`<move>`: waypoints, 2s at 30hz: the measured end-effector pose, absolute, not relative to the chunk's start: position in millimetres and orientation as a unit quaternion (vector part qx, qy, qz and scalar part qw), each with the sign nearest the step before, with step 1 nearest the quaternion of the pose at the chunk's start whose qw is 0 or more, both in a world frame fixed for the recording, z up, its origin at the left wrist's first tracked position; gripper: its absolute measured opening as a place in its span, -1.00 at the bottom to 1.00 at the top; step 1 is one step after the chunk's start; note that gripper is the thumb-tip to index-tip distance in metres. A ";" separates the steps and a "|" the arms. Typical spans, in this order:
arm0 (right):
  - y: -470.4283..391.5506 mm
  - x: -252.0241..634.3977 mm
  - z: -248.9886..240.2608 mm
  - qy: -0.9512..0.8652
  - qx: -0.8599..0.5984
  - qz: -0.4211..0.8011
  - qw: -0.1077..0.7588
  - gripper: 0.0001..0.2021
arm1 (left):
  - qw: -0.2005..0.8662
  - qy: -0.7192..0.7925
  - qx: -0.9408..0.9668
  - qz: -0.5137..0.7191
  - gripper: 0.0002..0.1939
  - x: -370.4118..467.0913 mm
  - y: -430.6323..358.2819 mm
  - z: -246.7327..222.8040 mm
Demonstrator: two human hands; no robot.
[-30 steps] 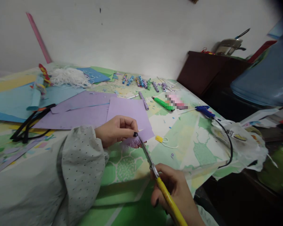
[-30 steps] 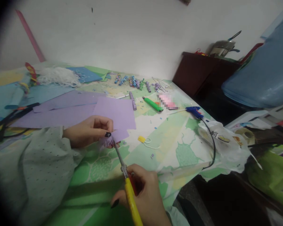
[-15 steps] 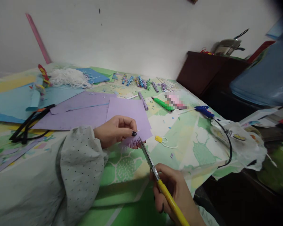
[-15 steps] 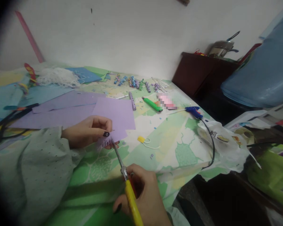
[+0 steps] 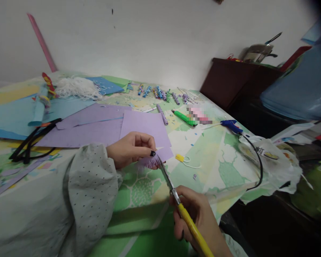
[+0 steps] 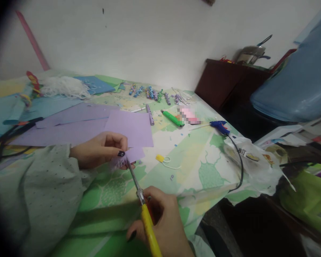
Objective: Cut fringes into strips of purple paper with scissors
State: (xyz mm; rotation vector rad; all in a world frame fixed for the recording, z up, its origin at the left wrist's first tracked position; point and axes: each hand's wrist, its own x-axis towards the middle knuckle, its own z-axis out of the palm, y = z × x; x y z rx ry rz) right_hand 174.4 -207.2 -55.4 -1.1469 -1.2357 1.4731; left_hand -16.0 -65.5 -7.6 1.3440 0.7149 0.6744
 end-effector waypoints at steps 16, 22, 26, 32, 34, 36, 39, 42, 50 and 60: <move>-207.5 174.7 -58.3 -0.505 -0.474 0.575 0.436 -0.46 | 0.675 0.314 0.596 0.300 -0.85 -15.7 -66.8 -6.7; -206.8 173.3 -54.6 -0.504 -0.477 0.577 0.430 -0.48 | 0.674 0.313 0.597 0.302 -0.84 -15.7 -66.1 -7.6; -205.9 173.5 -54.2 -0.496 -0.472 0.580 0.441 -0.48 | 0.671 0.313 0.600 0.304 -0.85 -16.5 -65.2 -8.4; -205.7 174.2 -58.6 -0.490 -0.457 0.588 0.454 -0.48 | 0.673 0.314 0.597 0.302 -0.86 -16.5 -65.7 -8.3; -206.3 174.5 -60.8 -0.494 -0.466 0.575 0.455 -0.47 | 0.672 0.314 0.597 0.305 -0.85 -16.1 -65.7 -8.2; -206.6 174.5 -61.1 -0.498 -0.474 0.572 0.447 -0.45 | 0.671 0.313 0.597 0.307 -0.85 -15.7 -65.3 -8.1; -206.4 173.8 -58.3 -0.500 -0.483 0.566 0.443 -0.45 | 0.671 0.314 0.597 0.309 -0.85 -15.3 -64.3 -8.2; -205.6 172.9 -55.2 -0.498 -0.481 0.570 0.442 -0.46 | 0.672 0.315 0.596 0.307 -0.85 -15.8 -63.5 -8.6; -203.8 173.4 -52.2 -0.498 -0.494 0.568 0.430 -0.49 | 0.678 0.312 0.593 0.303 -0.86 -16.9 -66.0 -8.8; -205.2 173.8 -53.2 -0.505 -0.494 0.563 0.429 -0.47 | 0.678 0.313 0.590 0.307 -0.86 -16.3 -64.4 -10.6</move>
